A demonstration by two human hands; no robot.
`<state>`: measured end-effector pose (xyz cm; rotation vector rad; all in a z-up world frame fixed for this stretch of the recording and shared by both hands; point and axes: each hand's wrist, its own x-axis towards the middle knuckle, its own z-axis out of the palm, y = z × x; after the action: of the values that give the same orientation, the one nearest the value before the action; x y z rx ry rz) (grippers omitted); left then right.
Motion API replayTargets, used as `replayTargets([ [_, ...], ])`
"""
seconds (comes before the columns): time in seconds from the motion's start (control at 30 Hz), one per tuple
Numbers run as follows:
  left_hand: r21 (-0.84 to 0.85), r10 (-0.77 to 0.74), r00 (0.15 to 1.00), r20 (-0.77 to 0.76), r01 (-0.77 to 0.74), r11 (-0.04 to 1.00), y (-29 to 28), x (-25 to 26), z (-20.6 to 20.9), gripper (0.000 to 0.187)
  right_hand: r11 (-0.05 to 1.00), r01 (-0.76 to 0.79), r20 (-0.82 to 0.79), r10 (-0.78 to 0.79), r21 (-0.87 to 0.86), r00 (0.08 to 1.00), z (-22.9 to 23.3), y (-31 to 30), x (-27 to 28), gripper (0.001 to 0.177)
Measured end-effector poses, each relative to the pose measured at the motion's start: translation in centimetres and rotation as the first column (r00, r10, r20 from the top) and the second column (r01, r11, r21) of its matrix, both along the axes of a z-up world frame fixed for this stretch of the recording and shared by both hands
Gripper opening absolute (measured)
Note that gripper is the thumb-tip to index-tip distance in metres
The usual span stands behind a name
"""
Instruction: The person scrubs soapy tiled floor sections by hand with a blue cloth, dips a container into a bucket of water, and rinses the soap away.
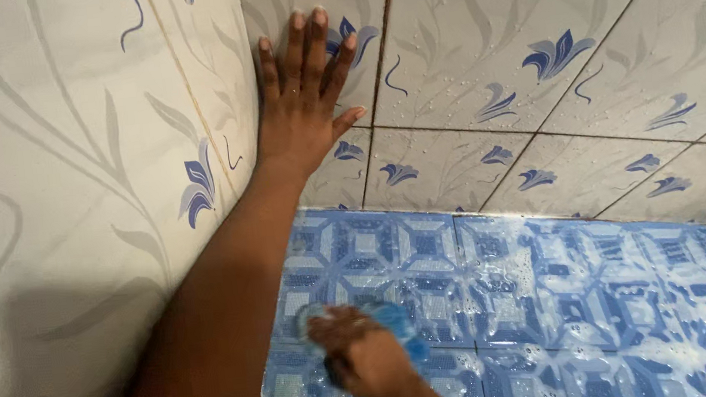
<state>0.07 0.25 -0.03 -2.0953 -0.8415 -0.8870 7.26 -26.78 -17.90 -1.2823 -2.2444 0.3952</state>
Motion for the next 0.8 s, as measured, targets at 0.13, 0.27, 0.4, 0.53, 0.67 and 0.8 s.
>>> replayTargets([
  [0.13, 0.019, -0.002, 1.0, 0.009, 0.002, 1.0, -0.4, 0.1, -0.5, 0.107, 0.905, 0.398, 0.195, -0.368, -0.15, 0.909, 0.4, 2.9, 2.4, 0.063],
  [0.27, 0.034, -0.022, 0.999, 0.032, 0.021, 0.999, -0.3, 0.2, -0.7, 0.106, 0.911, 0.4, 0.214, -0.412, 0.098, 0.886, -1.0, 9.2, 0.5, 0.06],
  [0.4, 0.046, -0.047, 0.998, 0.05, 0.045, 0.998, 0.1, 0.5, -1.0, 0.106, 0.924, 0.381, 0.242, -0.372, 0.01, 0.896, -2.4, 10.1, -5.6, 0.045],
  [0.53, 0.036, -0.061, 0.997, 0.055, 0.059, 0.998, -0.3, 0.2, -1.1, 0.105, 0.961, 0.239, 0.033, -0.246, 0.137, 0.969, -2.5, 2.5, -7.2, 0.05],
  [0.67, 0.013, -0.04, 0.999, 0.031, 0.04, 0.999, -0.8, 0.1, -0.5, 0.106, 0.997, -0.005, 0.003, 0.004, 0.08, 1.0, -0.9, -3.6, -5.1, 0.047],
  [0.8, -0.032, -0.002, 1.0, 0.019, 0.003, 0.999, -1.0, 0.4, -1.0, 0.109, 0.984, 0.164, -0.027, -0.162, 0.068, 0.986, -0.1, -2.2, -4.4, 0.044],
])
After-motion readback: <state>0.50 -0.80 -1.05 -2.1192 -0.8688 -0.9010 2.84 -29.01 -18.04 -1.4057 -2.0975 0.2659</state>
